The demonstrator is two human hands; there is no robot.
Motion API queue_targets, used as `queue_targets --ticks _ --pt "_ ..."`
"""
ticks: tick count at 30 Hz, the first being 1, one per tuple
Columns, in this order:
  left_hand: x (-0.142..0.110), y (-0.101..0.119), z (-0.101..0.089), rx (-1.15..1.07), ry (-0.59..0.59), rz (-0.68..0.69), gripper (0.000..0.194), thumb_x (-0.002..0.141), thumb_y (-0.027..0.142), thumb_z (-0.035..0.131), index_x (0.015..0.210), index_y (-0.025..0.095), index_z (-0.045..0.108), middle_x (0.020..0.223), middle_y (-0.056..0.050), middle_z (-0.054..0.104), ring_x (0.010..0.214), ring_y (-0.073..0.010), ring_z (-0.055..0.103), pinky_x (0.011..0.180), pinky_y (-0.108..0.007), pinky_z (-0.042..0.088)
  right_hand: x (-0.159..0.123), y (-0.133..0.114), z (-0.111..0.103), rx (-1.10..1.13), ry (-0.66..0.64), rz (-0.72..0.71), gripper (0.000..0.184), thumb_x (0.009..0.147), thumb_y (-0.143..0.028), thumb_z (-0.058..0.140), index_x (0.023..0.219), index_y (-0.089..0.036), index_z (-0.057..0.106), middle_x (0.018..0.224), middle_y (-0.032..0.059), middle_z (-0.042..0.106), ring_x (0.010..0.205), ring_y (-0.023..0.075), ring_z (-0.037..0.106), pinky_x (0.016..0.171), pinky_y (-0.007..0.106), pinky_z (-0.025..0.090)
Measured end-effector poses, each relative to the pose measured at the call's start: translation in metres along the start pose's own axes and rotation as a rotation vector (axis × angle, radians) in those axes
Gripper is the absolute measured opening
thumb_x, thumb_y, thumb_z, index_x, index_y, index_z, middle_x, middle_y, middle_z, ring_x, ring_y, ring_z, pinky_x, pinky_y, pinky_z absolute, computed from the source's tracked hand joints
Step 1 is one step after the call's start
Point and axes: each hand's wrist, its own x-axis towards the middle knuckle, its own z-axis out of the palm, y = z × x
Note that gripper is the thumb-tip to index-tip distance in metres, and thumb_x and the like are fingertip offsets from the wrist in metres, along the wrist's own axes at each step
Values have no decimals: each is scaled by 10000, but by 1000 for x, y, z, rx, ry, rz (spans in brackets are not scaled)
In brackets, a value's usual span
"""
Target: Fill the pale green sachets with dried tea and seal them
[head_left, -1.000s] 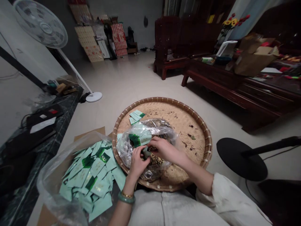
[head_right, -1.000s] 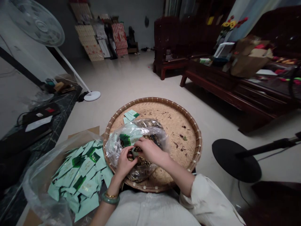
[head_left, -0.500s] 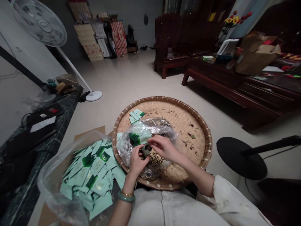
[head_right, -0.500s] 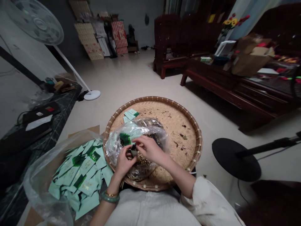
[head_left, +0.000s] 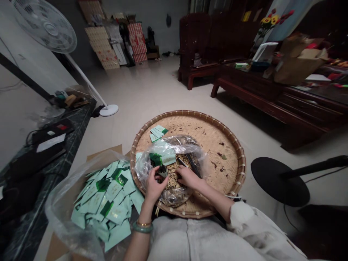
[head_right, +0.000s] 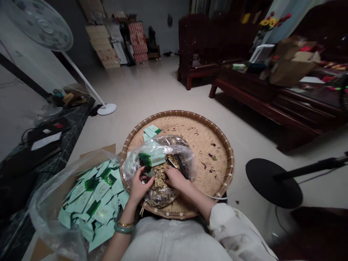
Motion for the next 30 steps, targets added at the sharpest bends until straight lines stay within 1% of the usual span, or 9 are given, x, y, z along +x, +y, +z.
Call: queue_targets --ticks 2,10,13,15,17,21,24,27,30 --pt "0 0 1 9 4 8 516 656 328 700 1116 165 531 1016 -83 596 665 -132 605 638 -279 524 0 1 0 21 17 -10 137 696 -65 602 805 -142 627 879 67 601 810 177 571 706 240 397" --pt "0 4 2 95 -9 83 467 684 308 677 1110 173 540 1034 -89 596 651 -124 600 637 -285 531 -1 5 2 127 106 -8 121 674 -47 581 717 -138 648 710 28 644 667 137 560 629 212 383" --pt "-1 4 2 107 -15 117 465 678 288 680 1109 183 545 1035 -79 593 668 -124 598 638 -279 532 -3 3 -11 247 178 27 122 699 -86 577 770 -130 666 685 19 654 618 121 566 585 200 397" --pt "-1 5 3 104 -14 128 460 671 272 684 1103 190 551 1032 -71 591 683 -126 598 639 -276 531 -5 -4 -26 432 269 43 137 702 -127 589 811 -130 673 669 9 654 584 114 564 543 194 404" --pt "-1 5 3 99 -15 130 458 668 259 685 1101 190 555 1024 -70 588 701 -134 600 643 -276 529 -7 -16 -41 576 348 3 137 703 -179 609 814 -137 678 639 -2 644 555 112 555 513 195 409" --pt "0 6 4 85 -24 140 459 651 230 693 1091 189 568 1018 -71 585 773 -163 613 653 -279 527 -8 -48 -65 607 408 -151 129 713 -170 614 820 -152 684 710 10 669 594 109 585 556 207 458" --pt "0 6 4 84 -27 145 461 648 227 696 1089 191 567 1027 -75 588 795 -173 617 648 -279 525 -8 -64 -71 526 359 -208 196 719 -138 617 901 -168 683 814 27 677 650 114 612 601 223 489" --pt "0 5 3 104 -24 146 472 652 231 692 1103 188 557 1042 -81 593 800 -176 620 655 -285 524 -11 -65 -71 507 362 -195 252 747 -107 581 974 -169 670 894 46 664 686 116 623 609 224 501" --pt "0 4 3 97 -21 150 474 655 232 691 1107 191 553 1050 -81 594 833 -184 622 664 -285 523 -15 -58 -65 471 391 -183 253 783 -134 567 1012 -183 662 983 67 641 750 131 620 615 229 504"
